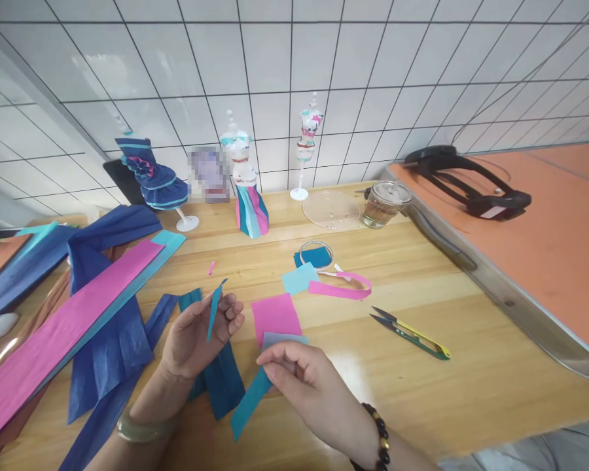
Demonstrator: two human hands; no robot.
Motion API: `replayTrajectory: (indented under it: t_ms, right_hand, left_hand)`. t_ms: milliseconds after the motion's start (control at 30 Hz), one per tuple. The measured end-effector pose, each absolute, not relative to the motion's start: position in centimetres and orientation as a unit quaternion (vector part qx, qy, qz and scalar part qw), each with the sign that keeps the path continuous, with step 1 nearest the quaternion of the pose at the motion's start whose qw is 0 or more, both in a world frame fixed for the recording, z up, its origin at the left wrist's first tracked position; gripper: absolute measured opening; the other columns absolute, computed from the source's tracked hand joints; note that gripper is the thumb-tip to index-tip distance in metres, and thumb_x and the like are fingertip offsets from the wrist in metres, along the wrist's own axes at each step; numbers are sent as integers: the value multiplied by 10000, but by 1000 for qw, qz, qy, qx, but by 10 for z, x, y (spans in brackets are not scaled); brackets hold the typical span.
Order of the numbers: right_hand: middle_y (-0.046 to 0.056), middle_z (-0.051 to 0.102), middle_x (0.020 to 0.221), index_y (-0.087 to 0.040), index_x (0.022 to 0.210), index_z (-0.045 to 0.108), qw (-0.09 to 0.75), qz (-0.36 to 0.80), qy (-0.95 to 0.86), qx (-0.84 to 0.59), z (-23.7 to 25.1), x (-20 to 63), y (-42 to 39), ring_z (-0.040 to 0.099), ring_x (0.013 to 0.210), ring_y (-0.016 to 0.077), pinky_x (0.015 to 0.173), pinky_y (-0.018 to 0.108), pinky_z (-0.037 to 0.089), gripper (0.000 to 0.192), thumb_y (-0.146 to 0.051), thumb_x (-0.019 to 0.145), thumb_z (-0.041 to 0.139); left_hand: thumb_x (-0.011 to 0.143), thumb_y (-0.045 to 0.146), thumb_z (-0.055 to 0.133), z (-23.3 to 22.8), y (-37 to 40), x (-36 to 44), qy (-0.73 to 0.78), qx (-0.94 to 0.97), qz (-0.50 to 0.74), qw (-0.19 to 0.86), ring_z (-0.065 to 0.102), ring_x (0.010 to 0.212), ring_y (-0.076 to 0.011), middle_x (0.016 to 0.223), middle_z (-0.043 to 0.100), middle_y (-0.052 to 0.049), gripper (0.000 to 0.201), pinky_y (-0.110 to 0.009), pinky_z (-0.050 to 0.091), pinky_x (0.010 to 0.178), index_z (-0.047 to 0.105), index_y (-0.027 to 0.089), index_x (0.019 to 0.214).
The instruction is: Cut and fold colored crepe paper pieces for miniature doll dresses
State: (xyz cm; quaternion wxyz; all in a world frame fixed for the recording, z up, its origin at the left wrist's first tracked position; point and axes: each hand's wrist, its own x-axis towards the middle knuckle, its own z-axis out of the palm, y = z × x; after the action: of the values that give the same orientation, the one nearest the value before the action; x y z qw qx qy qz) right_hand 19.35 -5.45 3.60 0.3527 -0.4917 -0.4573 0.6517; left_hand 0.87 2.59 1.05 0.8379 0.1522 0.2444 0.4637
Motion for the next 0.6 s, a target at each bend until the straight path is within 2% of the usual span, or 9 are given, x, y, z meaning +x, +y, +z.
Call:
replayTrajectory:
  t_ms: [200,300,400,600]
  right_hand:
    - [7,596,787,-186,918,605,345,590,-530,-502,27,166,-44,534,695,113,623,221,435,214,-332,870,457]
    - [29,632,845,-193,927,622,302,498,-622,-524,17,160,-44,577,764,140,691,249,455,207,-247,883,428]
    - [45,647,901,-200,937,640,240,403,-711,-524,12,157,-46,589,843,166,778,278,447,219,-169,874,432]
    - [52,649,908,-203,940,635,162,351,-758,-526,11,152,-52,603,842,181,771,280,458,216,-146,864,441]
  left_hand:
    - [729,194,589,25,27,1,191,101,542,812,558,750,-130,768,585,-17,62,-243,496,682,619,141,737]
    - [698,201,610,32,25,-1,170,98,556,807,532,697,-111,727,554,-2,49,-222,482,638,596,154,700]
    - [707,209,603,31,24,3,192,107,541,812,533,694,-114,718,560,-2,46,-224,475,642,604,163,704]
    - [738,235,588,11,19,23,282,113,483,821,563,709,-139,693,594,-18,92,-264,461,693,598,154,697]
